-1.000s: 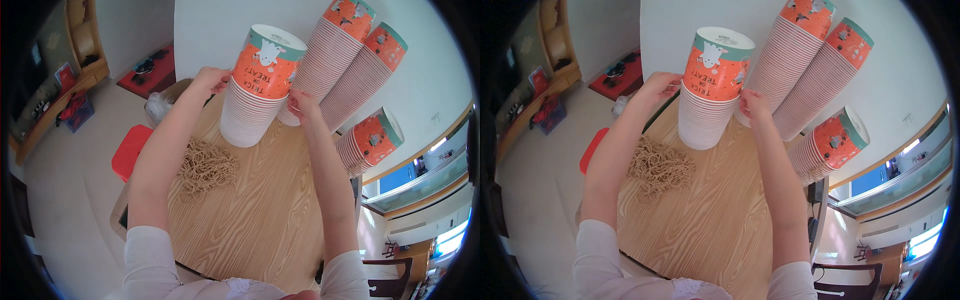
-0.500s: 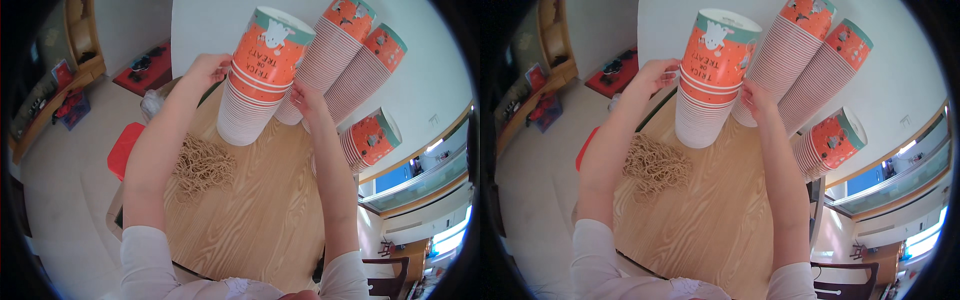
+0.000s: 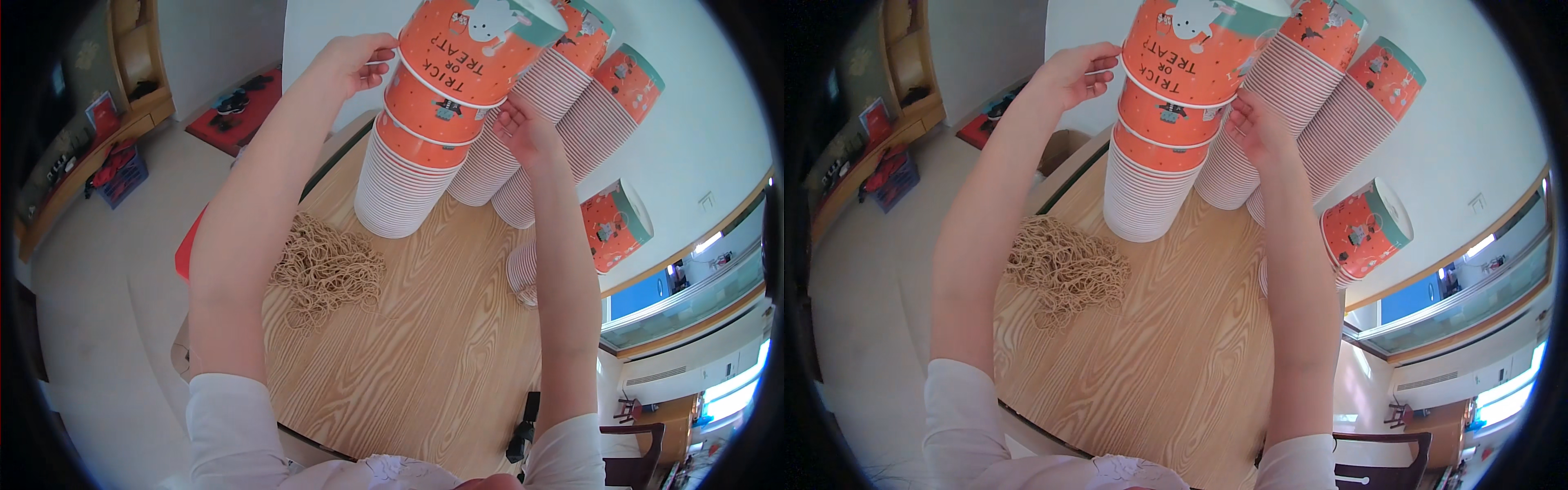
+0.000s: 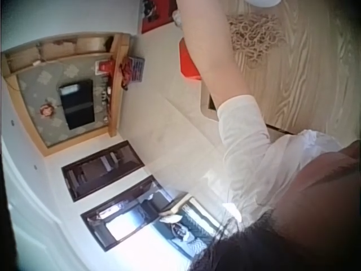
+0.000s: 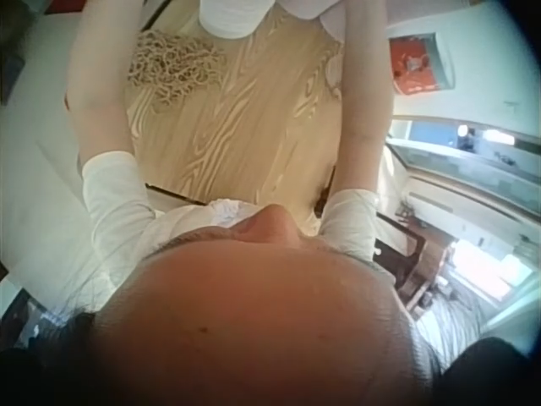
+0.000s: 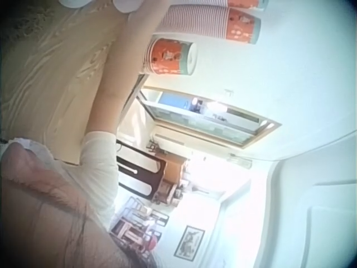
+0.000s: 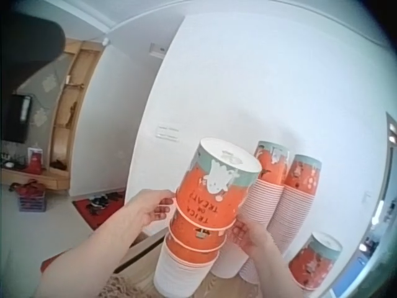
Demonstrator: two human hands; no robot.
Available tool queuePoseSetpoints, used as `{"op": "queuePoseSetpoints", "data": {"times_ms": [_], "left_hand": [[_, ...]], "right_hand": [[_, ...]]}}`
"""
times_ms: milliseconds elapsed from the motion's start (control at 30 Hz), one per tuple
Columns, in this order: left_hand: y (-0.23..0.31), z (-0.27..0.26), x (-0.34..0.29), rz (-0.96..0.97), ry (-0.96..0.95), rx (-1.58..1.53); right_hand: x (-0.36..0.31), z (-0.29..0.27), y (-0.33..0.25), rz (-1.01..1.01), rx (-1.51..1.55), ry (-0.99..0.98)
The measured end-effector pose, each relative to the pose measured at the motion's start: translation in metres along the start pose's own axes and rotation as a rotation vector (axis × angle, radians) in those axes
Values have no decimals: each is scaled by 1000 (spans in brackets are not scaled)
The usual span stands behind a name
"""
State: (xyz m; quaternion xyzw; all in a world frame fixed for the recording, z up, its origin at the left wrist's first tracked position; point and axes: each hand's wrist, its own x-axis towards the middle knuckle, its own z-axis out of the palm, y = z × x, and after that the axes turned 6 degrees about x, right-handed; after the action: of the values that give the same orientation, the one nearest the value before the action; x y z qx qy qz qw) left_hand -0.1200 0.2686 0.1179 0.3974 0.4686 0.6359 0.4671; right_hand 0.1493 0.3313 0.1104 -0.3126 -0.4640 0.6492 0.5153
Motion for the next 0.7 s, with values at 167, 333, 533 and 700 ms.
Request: {"op": "queuePoseSetpoints", "data": {"times_ms": [167,333,533,700], "left_hand": [[24,8,-20,179,-58,25],[-8,50,-103,347,-171,1],[-159,40,-279,-185,-196,-213],[-208,51,-381,-472,-129,-524]], "right_hand": [[-18,8,-25,-137,152,-152],[-95,-43,-18,-381,175,-269],[-282,-76,63,-717,-409,-200],[-364,-97,114,-514,-209,-197]]}}
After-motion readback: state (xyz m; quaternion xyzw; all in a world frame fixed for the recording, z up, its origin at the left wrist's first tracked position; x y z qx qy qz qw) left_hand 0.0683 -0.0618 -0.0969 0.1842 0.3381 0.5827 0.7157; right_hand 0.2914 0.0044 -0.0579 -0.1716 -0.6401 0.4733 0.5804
